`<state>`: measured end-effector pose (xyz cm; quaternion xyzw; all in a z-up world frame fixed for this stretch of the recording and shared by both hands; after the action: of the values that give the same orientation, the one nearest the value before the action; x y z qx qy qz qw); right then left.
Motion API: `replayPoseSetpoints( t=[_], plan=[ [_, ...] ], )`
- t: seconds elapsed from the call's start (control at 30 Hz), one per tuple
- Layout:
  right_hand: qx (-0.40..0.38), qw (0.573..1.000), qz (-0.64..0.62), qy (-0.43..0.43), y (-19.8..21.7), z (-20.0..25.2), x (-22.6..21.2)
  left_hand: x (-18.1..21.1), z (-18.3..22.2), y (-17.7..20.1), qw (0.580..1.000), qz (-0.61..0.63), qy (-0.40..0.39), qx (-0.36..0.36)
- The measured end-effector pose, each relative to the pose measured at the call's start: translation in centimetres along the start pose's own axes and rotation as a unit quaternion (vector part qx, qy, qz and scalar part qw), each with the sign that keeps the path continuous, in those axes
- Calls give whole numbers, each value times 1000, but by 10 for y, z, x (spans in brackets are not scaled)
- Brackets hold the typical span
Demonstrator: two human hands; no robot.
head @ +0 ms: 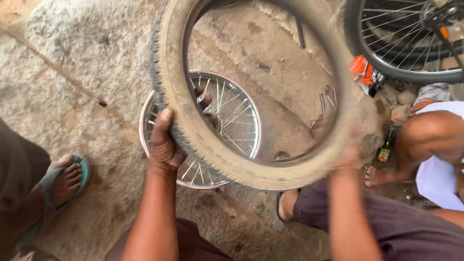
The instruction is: The person mounts a tire onto a bicycle wheel rim by hand and then uses a metal tool to tighten or adjust the central hub components.
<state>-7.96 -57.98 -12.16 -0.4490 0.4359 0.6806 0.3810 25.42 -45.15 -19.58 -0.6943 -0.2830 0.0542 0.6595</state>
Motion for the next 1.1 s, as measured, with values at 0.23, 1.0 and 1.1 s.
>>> replayPoseSetpoints(
  t=[0.23,1.0,1.1],
  plan=[
    [176,973,72,131,106,-21,-73,-37,-18,66,921,-356,67,145],
    [91,977,62,183,55,-90,-80,-15,6,110,872,-443,92,187],
    [120,980,76,142,70,-86,-78,-26,-2,117,893,-432,40,119]
  ],
)
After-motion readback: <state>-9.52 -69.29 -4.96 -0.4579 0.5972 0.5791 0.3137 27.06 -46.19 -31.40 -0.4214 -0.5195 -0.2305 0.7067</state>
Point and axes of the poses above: each hand's wrist, its own z-axis away from the middle knuckle, its own y-axis out of the back of the hand, x = y × z, the point moved 10 cm from there along -z, towards the middle knuckle, and after that the axes turned 11 degrees about -y, right-handed, at the moved point
